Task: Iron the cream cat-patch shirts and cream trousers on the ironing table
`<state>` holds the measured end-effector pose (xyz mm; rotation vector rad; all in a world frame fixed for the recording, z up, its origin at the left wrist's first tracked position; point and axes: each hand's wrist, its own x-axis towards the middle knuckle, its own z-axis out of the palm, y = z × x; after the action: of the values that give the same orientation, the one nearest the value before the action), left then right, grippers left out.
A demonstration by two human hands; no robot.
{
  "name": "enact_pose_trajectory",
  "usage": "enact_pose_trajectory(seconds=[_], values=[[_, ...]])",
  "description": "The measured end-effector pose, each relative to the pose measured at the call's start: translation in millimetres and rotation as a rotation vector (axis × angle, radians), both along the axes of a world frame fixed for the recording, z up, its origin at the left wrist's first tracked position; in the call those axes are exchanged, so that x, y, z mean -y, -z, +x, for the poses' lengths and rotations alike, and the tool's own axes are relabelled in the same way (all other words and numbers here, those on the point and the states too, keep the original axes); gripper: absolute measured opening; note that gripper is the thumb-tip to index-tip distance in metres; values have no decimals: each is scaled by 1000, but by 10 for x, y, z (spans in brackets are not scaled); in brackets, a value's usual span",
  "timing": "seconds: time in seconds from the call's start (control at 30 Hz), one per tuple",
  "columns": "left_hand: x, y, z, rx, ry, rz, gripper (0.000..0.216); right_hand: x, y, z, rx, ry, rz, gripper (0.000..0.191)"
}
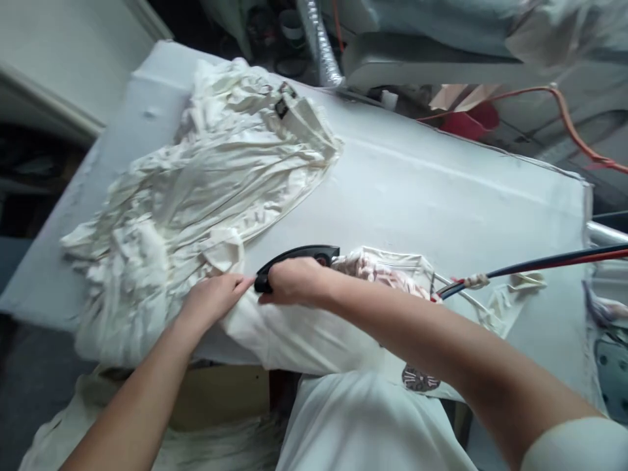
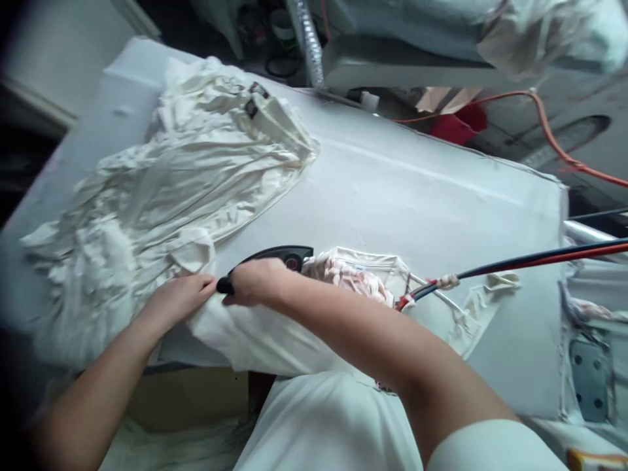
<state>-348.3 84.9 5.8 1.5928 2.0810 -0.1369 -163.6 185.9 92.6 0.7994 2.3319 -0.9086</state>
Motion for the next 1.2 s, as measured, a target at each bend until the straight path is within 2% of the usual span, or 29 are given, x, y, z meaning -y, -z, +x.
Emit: enact_pose_trajectory(seconds=[0.07, 0.17, 0.23, 0.33, 0.4, 0.47, 0.53, 0.6, 0.67, 0.77, 0.87, 0.93, 0.97, 1.0, 1.03, 1.1, 1.13, 1.17, 1.2], values=[[-189, 30, 203, 0, -52, 210, 30, 5, -136, 365, -36, 70, -50, 47], [-612, 48, 870, 254, -45, 491, 27, -19, -311, 1167, -110, 290, -3, 48], [-883, 27, 1433, 376, 33, 519, 25, -98, -342, 1715, -103, 504, 74, 42], [-1166, 0, 2064, 301, 91, 477, 28, -342, -275, 2398, -7, 905, 140, 33], [-1267, -10, 2231, 250, 118, 441, 31, -524, -240, 2732, 50, 1153, 188, 31], [-1322, -33, 2252, 229, 125, 407, 31, -618, -270, 2970, 66, 1299, 207, 37], [-1356, -73, 2224, 230, 122, 369, 31, -527, -358, 3119, 14, 1324, 183, 43], [-1384, -119, 2212, 239, 121, 335, 31, -205, -459, 3189, -68, 1257, 143, 44], [-1404, -155, 2222, 258, 124, 325, 32, 315, -516, 3200, -55, 1138, 145, 39], [-1357, -175, 2218, 372, 61, 353, 28, 1204, -471, 3135, 143, 943, 127, 28], [-1064, -158, 2144, 605, -84, 401, 31, 1854, -340, 2924, 271, 790, 56, 26], [-654, -141, 2067, 758, -232, 441, 35, 2072, -265, 2700, 223, 700, 7, 26], [-385, -130, 2024, 840, -290, 401, 38, 2130, -238, 2595, 182, 661, -11, 25], [-80, -114, 1976, 940, -325, 283, 41, 2166, -217, 2518, 142, 637, -24, 25], [248, -88, 1926, 1039, -334, 81, 45, 2189, -203, 2490, 115, 643, -25, 26], [913, 18, 1826, 1155, -304, -473, 50, 2224, -192, 2649, 102, 751, 14, 28], [1211, 104, 1784, 1161, -338, -713, 50, 2237, -194, 2852, 103, 841, 58, 28], [1459, 209, 1753, 1138, -421, -857, 46, 2238, -201, 3137, 103, 938, 119, 28], [1643, 324, 1738, 1093, -561, -884, 38, 2221, -210, 3494, 106, 1038, 188, 27]])
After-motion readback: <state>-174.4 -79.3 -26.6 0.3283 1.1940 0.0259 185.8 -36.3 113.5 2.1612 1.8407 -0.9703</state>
